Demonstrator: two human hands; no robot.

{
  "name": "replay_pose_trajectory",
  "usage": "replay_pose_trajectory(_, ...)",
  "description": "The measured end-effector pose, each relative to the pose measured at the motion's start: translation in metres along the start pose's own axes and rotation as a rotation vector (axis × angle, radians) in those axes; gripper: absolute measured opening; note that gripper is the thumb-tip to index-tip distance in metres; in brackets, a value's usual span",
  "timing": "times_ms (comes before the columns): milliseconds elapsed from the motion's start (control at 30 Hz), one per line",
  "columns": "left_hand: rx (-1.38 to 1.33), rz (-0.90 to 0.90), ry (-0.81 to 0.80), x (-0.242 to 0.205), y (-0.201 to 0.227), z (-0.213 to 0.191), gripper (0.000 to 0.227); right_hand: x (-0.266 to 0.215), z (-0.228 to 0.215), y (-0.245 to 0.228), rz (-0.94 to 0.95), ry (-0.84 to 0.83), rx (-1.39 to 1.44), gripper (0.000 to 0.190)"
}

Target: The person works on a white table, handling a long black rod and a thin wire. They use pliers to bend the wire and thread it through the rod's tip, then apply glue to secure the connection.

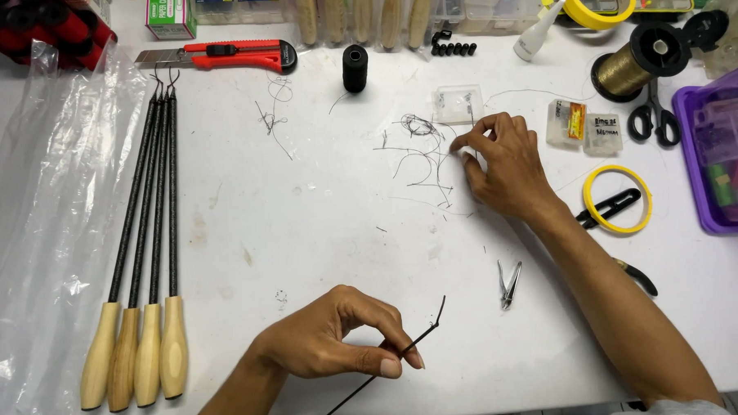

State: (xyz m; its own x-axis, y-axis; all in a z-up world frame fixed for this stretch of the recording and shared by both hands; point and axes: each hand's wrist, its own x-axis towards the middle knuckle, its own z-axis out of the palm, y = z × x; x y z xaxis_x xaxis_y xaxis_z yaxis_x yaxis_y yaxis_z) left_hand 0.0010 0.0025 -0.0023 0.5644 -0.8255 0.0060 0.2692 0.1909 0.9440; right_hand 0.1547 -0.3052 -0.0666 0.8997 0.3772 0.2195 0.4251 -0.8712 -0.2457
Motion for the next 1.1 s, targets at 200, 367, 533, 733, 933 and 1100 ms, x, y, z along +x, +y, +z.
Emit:
replay_pose_trajectory(200,-0.003,0.007,0.021,0.000,-0.002,-0.002,0.016,-0.008,-0.001,0.008,0.031,0.062,0.040,0.016)
replay_pose_trajectory(367,-0.008,0.011,0.032,0.000,-0.005,-0.004,0.016,-0.006,-0.010,0.003,0.027,0.075,0.078,0.025)
replay_pose_trajectory(533,0.003,0.004,0.040,0.000,-0.004,-0.005,0.016,0.001,-0.015,-0.018,0.001,0.070,0.117,0.024)
replay_pose_trajectory(733,0.021,0.001,0.038,-0.002,-0.001,-0.003,0.016,0.011,-0.002,-0.034,-0.103,0.038,0.096,0.023)
replay_pose_trajectory(933,0.007,0.037,0.018,-0.003,-0.002,-0.003,0.015,0.012,0.004,-0.031,-0.033,-0.044,0.069,0.027)
replay_pose_trajectory(1100,0.016,0.024,0.028,-0.003,0.000,-0.002,0.015,0.009,0.001,-0.028,0.011,-0.101,0.207,0.029)
